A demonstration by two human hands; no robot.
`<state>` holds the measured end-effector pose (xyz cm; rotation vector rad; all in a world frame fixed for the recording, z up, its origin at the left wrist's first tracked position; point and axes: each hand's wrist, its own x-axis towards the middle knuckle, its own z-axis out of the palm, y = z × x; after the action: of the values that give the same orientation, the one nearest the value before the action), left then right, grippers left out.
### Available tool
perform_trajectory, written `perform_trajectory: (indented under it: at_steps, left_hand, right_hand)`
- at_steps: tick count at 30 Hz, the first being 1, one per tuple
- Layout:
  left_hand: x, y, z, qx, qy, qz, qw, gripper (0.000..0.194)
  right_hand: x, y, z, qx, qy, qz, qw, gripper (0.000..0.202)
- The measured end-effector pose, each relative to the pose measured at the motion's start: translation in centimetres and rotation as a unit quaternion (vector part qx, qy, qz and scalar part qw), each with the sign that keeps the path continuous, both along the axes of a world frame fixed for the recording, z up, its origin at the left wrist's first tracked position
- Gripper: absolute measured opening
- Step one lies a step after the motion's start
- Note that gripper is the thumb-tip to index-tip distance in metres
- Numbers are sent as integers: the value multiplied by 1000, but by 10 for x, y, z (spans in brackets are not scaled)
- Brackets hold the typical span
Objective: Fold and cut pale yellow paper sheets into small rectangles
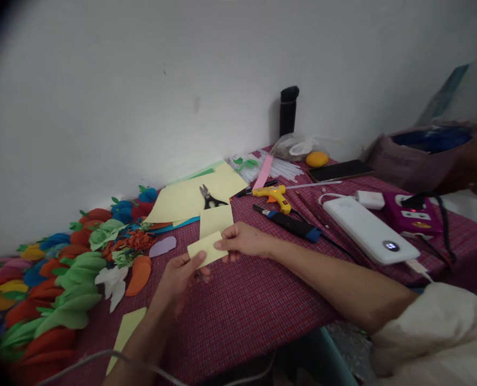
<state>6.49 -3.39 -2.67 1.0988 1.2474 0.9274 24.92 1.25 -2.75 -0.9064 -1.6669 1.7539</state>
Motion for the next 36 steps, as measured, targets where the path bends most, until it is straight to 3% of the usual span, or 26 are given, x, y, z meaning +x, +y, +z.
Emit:
perform_trajectory:
  at_steps: [5, 12, 25, 32, 36]
  left_hand:
    - [1, 1, -1, 5, -20, -7, 1000, 33]
    - [4, 3, 0, 0, -103, 52, 993, 33]
    - [7, 1, -1, -12, -90, 87, 992, 24]
    - [11, -2, -2, -29, -72, 59, 995, 24]
    - [13, -2, -3, -55, -56, 68, 995, 24]
  right_hand:
    - [1, 0, 0, -1, 5, -1, 1000, 35]
    - [-6, -4, -2, -17, 2, 14, 1000, 36]
    - [-8, -5, -7, -18, 0, 42, 999, 33]
    - [-10, 0, -9, 33, 24, -16, 999, 24]
    - [-10, 1, -9, 42, 24, -14, 999, 19]
